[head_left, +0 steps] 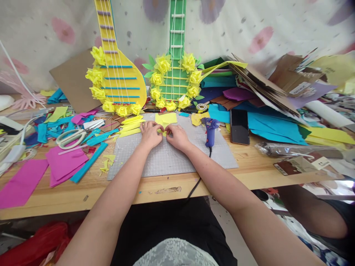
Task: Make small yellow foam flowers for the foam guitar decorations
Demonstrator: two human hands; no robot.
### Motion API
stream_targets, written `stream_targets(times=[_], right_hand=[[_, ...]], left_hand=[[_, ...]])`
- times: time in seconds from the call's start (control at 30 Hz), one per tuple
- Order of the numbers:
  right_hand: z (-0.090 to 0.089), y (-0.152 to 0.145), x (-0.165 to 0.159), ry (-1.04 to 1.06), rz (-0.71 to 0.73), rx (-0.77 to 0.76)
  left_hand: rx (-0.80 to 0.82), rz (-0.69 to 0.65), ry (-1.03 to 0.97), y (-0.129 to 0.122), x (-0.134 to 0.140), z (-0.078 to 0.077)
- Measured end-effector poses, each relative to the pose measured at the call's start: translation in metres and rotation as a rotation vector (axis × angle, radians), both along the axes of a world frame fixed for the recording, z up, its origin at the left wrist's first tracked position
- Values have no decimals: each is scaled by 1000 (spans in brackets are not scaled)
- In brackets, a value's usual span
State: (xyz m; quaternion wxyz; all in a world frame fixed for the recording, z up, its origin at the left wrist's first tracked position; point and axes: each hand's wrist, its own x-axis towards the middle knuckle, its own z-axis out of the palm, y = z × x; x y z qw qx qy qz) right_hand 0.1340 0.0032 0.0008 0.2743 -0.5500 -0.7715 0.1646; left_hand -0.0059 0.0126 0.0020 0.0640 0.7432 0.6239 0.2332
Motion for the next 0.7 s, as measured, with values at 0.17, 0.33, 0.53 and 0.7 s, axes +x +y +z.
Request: stream_targets(times=[0.17, 0.33, 0.53, 0.7], right_hand=[[2, 0, 1, 23, 3, -30], [0, 3, 2, 59, -8, -50], [-5, 9, 4, 119, -2, -80], [-5, 9, 4, 123, -12, -79]], left_hand=[[-30, 12, -10, 3, -1, -1], [-37, 9, -20, 2, -1, 0], [7, 8, -15, -2, 2, 1], [9, 1, 3, -3, 2, 2]])
